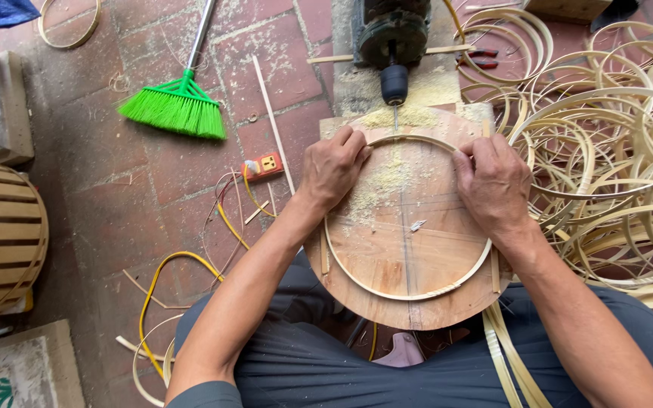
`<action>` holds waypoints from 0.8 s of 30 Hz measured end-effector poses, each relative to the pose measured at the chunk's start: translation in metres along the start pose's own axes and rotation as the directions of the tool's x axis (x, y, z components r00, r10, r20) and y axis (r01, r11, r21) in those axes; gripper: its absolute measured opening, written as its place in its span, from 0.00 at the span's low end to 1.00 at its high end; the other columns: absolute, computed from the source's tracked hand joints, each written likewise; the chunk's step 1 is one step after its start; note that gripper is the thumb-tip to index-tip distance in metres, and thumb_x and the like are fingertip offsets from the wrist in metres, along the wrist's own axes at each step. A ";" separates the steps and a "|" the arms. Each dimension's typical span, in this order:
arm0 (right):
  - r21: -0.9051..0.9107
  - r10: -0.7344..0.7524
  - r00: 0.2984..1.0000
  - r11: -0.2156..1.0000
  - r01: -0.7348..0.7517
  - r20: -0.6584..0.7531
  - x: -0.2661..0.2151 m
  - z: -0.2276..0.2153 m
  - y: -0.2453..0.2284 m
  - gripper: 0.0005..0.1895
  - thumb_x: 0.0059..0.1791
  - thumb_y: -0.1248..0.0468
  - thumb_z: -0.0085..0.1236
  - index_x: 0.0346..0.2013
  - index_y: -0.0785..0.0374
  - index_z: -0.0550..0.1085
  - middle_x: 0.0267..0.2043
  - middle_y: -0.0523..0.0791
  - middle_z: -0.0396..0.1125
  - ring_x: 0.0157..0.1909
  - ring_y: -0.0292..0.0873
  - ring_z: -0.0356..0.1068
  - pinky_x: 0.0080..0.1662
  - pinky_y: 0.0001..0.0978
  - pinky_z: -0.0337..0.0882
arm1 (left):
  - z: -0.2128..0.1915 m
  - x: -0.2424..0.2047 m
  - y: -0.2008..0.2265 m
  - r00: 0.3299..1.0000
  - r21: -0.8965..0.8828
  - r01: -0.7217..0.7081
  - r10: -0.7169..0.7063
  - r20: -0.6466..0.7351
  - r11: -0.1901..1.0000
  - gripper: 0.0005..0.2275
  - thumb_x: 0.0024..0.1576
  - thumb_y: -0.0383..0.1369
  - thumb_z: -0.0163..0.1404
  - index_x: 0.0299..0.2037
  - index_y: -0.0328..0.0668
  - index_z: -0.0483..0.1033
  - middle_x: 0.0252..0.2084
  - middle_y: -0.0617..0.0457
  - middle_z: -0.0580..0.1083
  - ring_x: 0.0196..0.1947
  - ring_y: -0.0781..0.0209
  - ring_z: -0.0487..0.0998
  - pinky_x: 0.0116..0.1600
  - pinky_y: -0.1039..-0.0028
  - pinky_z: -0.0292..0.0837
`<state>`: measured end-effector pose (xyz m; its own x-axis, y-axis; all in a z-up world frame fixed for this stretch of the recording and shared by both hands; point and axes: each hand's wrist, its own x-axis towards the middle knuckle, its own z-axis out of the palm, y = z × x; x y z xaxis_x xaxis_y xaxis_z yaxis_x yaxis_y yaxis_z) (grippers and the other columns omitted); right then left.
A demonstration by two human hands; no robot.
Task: The person sits on the floor and uses a drill press to drill holes into thin bamboo rings. They repeatedly pick up a ring, position it under the drill bit, drill a hole, and then place the finished ring into a pile.
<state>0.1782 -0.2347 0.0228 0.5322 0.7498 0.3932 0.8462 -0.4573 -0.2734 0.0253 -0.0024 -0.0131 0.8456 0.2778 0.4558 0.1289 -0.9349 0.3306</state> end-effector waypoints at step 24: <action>0.080 -0.017 1.000 0.997 0.018 -0.019 0.013 0.003 -0.003 0.09 0.51 0.67 0.65 0.33 0.65 0.72 0.33 0.48 0.65 0.33 0.46 0.68 0.37 0.40 0.70 | -0.003 0.005 0.004 0.998 -0.046 0.053 -0.055 -0.037 0.998 0.10 0.59 0.32 0.58 0.32 0.38 0.70 0.30 0.51 0.70 0.19 0.60 0.71 0.24 0.70 0.70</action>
<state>0.1824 -0.2219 0.0268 0.5184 0.7482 0.4141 0.8510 -0.4040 -0.3354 0.0285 -0.0044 -0.0069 0.8175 0.3366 0.4674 0.1498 -0.9078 0.3917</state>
